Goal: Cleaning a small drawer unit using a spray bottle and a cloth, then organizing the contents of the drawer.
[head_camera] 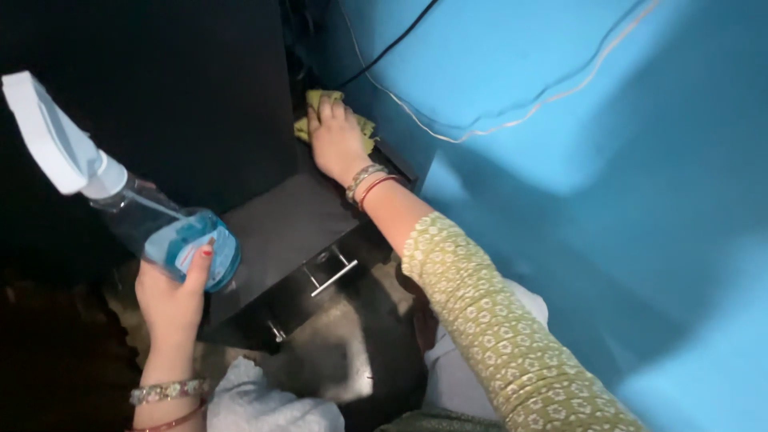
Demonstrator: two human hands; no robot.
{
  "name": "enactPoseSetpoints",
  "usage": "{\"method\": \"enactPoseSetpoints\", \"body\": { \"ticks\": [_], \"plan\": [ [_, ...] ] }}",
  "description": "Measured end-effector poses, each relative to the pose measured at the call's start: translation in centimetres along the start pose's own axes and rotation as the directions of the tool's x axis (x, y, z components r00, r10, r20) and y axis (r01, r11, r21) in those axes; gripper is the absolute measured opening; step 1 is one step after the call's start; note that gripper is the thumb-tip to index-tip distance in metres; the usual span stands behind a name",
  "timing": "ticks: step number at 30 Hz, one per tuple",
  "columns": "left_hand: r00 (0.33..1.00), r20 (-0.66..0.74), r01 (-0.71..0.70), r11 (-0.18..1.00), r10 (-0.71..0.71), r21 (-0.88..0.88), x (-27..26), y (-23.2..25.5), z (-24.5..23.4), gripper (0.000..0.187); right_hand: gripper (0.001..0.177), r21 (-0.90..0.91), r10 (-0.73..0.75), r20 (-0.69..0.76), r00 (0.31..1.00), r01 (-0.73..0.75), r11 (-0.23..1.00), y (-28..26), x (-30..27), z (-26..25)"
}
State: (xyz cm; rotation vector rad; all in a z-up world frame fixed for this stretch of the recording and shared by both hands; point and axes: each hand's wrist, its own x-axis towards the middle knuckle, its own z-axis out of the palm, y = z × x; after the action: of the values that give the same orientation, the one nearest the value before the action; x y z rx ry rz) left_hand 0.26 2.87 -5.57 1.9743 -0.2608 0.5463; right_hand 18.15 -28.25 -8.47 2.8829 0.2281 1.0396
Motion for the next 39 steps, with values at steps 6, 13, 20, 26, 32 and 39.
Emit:
{"method": "enactPoseSetpoints", "body": {
  "ticks": [6, 13, 20, 26, 32, 39],
  "plan": [
    [0.999, 0.015, 0.034, 0.999, -0.035, 0.017, -0.1, 0.1, -0.1, 0.032, 0.030, -0.170, -0.163, 0.041, 0.986, 0.167, 0.971, 0.1, 3.8, 1.5],
    [0.999, 0.030, 0.033, 0.997, -0.035, 0.066, -0.1, -0.4, -0.2, 0.031, 0.031, -0.232, -0.262, 0.070, 0.963, 0.271, 0.934, 1.5, 6.5, 8.2],
    [0.998, 0.043, 0.053, 0.999, -0.053, 0.005, 0.1, -0.2, -0.1, 0.031, 0.033, -0.239, -0.040, 0.058, 0.998, 0.052, 0.969, 1.7, 5.8, 6.7],
    [0.999, 0.026, 0.030, 0.999, -0.030, 0.029, 0.0, 0.4, -0.4, 0.033, 0.033, -0.304, -0.105, 0.081, 0.991, 0.125, 0.944, 2.1, 4.1, 4.3],
    [0.999, 0.029, 0.039, 0.999, -0.039, -0.009, 0.2, 0.8, -0.2, 0.033, 0.026, -0.289, -0.237, 0.233, 0.943, 0.300, 0.909, 3.2, 2.4, -1.2],
    [0.999, 0.023, 0.027, 0.999, -0.026, -0.046, 0.1, 0.8, 0.0, 0.033, 0.024, -0.337, -0.360, 0.278, 0.891, 0.441, 0.832, 4.0, -1.1, -5.8]
  ]
}}
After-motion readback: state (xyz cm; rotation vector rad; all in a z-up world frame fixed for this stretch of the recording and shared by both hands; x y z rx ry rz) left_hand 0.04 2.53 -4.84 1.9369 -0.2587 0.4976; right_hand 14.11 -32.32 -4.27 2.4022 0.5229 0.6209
